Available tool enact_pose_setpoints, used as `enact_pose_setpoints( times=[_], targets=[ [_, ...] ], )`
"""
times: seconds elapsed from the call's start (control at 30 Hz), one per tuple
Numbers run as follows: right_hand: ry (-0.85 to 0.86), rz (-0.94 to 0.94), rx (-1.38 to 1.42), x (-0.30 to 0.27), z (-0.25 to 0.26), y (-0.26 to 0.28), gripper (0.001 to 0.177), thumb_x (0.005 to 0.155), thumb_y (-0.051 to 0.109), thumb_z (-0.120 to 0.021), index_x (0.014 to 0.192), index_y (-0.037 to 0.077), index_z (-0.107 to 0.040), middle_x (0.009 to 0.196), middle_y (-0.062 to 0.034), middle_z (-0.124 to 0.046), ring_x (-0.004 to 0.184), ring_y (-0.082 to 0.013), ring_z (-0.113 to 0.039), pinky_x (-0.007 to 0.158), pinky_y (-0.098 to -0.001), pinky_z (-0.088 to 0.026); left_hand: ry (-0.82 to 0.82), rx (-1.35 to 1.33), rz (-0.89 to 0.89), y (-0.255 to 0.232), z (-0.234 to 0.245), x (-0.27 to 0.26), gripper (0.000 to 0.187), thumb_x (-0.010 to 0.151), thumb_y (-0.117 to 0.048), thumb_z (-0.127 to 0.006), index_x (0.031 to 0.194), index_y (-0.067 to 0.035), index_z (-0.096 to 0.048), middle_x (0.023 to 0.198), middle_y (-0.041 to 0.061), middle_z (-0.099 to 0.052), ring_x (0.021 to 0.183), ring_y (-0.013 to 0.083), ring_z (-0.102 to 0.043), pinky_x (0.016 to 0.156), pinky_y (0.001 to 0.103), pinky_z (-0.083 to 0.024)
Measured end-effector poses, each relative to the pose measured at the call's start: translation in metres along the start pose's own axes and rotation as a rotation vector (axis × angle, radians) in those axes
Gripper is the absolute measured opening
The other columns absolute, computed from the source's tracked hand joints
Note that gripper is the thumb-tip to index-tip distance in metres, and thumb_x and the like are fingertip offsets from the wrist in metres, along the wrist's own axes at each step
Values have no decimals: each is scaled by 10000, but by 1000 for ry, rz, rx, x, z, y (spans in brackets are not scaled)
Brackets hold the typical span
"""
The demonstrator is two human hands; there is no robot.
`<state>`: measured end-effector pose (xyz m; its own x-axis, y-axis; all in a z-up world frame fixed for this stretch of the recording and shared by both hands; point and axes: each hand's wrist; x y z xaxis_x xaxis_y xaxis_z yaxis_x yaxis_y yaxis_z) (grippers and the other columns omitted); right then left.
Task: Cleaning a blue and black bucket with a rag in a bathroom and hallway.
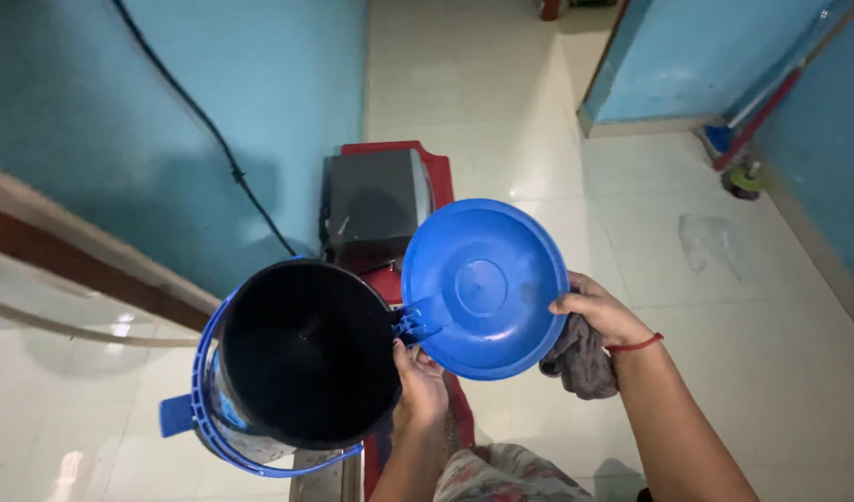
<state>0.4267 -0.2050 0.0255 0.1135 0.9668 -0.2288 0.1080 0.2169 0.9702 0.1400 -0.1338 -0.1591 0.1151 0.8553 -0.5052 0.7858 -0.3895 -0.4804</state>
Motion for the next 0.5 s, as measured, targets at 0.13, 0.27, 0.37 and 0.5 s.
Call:
enact_pose_setpoints(
  times=[0.13,0.27,0.37,0.5],
  targets=[
    [-23,-101,6,-3,-22,18,682,772,244,-746,1342,-93,-583,1145,-188,-727,1019,-264,-702,925,-388,-558,170,-56,-176,0,15,6,511,1124,-499,-410,1179,-36,-620,1082,122,-700,994,241,-644,942,413,-508],
    [-74,-91,95,-15,-40,36,578,909,403,-604,1306,-17,-617,1159,-128,-736,1039,-213,-714,913,-373,-565,89,-67,-150,-26,7,-1,584,1057,-507,-368,1225,-12,-630,1216,135,-714,1134,232,-659,1044,362,-476],
    [-234,20,217,-25,-27,46,450,1017,378,-528,1233,-2,-635,1104,-124,-708,961,-226,-691,847,-382,-565,67,-83,-159,-43,6,-6,582,1064,-515,-371,1241,-19,-621,1225,150,-699,1136,247,-645,1034,365,-468],
    [-400,253,210,-63,-48,110,288,1047,239,-506,1182,13,-622,1085,-95,-687,948,-207,-686,838,-347,-582,31,-85,-151,-53,11,-7,625,1017,-540,-347,1228,-22,-626,1190,165,-725,1111,254,-683,1013,359,-509]
  ],
)
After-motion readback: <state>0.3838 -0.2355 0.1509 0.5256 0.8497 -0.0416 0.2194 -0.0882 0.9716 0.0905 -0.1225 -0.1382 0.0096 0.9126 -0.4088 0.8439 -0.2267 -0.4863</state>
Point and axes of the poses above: each hand's wrist, its own x-axis towards the middle knuckle, its own z-axis out of the back of the hand, y = z × x
